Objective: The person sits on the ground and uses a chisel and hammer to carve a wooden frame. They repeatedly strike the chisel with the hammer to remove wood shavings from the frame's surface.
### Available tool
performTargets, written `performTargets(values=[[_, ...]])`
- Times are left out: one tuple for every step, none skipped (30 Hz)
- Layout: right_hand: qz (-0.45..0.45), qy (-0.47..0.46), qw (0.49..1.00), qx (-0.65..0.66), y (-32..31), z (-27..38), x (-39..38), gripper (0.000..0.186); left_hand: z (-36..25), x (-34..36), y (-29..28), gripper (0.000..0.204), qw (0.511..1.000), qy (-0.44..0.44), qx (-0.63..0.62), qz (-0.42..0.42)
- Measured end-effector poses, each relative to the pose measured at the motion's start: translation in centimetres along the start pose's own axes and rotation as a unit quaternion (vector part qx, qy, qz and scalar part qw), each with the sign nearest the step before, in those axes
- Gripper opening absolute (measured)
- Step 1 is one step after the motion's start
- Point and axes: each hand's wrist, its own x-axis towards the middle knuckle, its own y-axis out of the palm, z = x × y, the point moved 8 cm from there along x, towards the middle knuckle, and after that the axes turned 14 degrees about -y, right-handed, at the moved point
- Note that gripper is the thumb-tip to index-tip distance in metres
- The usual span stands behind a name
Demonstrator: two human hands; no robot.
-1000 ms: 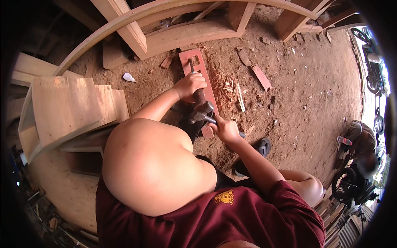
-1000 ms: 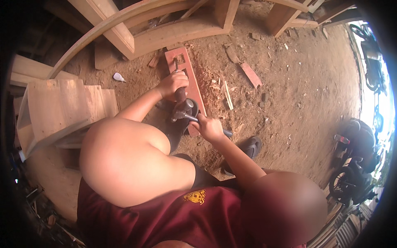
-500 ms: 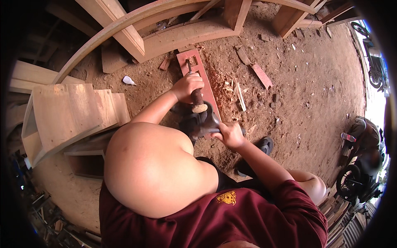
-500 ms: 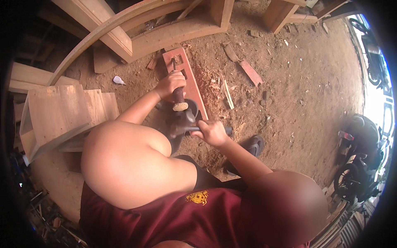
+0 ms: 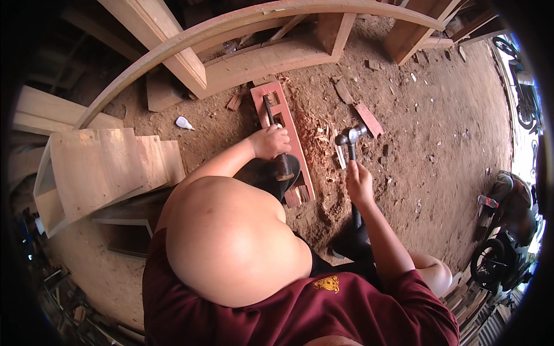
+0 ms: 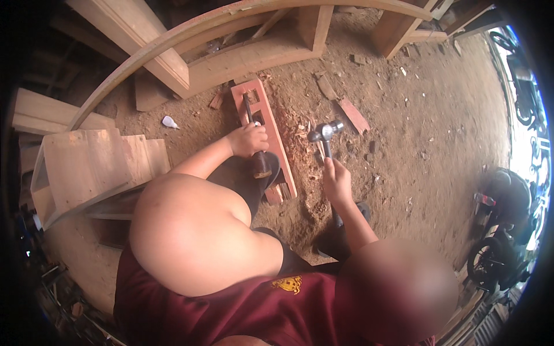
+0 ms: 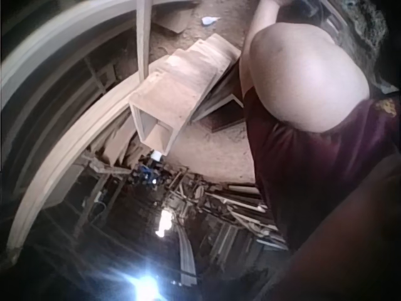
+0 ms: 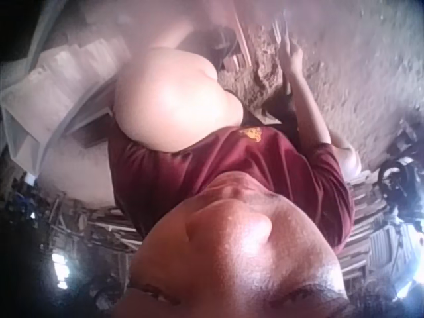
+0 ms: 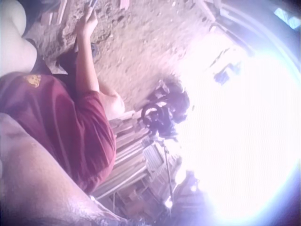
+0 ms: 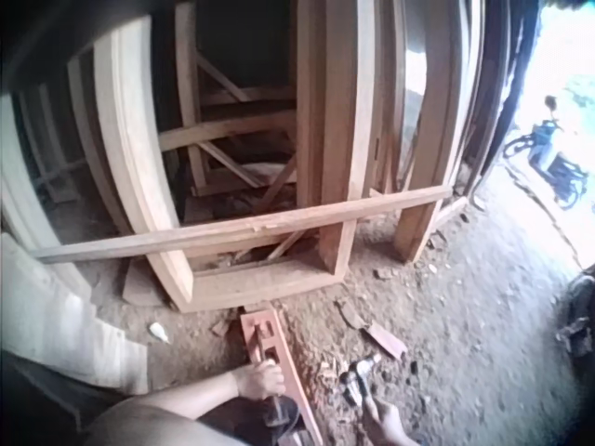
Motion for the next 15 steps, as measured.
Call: performTargets(values=[[-0.003, -0.008, 1.000, 0.008, -0.5, 0.0, 0.2, 0.043, 0.2, -0.1, -0.8, 0.008, 1.000, -0.010, -0.019, -0.012], [0.002, -0.025, 0.999, 0.021, -0.6, -0.4, 0.4, 0.043, 0.5, -0.3, -1.6, 0.008, 0.999, -0.019, -0.037, -0.025], [0.000, -0.021, 0.999, 0.025, -1.0, -0.4, 0.2, 0.042, 0.3, 0.3, -2.7, 0.008, 0.997, -0.021, -0.062, -0.039], [-0.001, -0.010, 0.999, 0.050, -1.2, -0.7, -0.1, 0.042, 1.4, 1.2, -4.8, 0.009, 0.983, -0.044, -0.150, -0.094], [0.002, 0.001, 0.997, 0.076, -1.1, -0.8, -0.6, 0.042, 2.9, 1.8, -7.8, 0.003, 0.955, -0.067, -0.243, -0.153], [0.003, 0.006, 0.998, 0.069, -1.4, -0.9, -1.2, 0.042, 7.0, 1.6, -7.7, 0.011, 0.919, -0.210, -0.197, -0.268], [0.005, 0.011, 0.998, 0.061, -1.8, -0.8, -1.8, 0.041, 10.9, 0.8, -7.0, 0.020, 0.849, -0.353, -0.178, -0.350], [0.020, 0.007, 0.998, 0.067, -1.4, -0.4, -2.1, 0.041, 12.5, -0.7, -9.7, 0.023, 0.756, -0.371, -0.378, -0.384], [0.033, 0.012, 0.996, 0.077, -0.8, -0.2, -2.5, 0.041, 14.3, -2.5, -12.2, 0.021, 0.780, -0.312, -0.299, -0.452], [0.029, 0.023, 0.996, 0.080, -1.0, -0.7, -3.1, 0.040, 14.4, -2.0, -13.5, 0.016, 0.749, -0.267, -0.401, -0.455], [0.025, 0.035, 0.996, 0.083, -1.1, -1.0, -3.8, 0.040, 15.2, -2.1, -14.3, 0.017, 0.705, -0.249, -0.472, -0.467], [0.034, 0.035, 0.995, 0.090, -1.0, -0.6, -4.3, 0.040, 15.3, -2.0, -15.5, 0.018, 0.675, -0.208, -0.525, -0.475], [0.038, 0.043, 0.992, 0.115, -0.8, -0.8, -4.9, 0.040, 15.3, -1.8, -16.5, 0.020, 0.642, -0.165, -0.575, -0.480], [0.042, 0.052, 0.988, 0.139, -0.5, -0.9, -5.4, 0.040, 15.0, -1.1, -16.6, 0.023, 0.630, -0.182, -0.570, -0.495], [0.051, 0.057, 0.983, 0.165, 0.0, -0.8, -5.6, 0.040, 15.5, -1.4, -16.2, 0.020, 0.642, -0.207, -0.548, -0.494]])
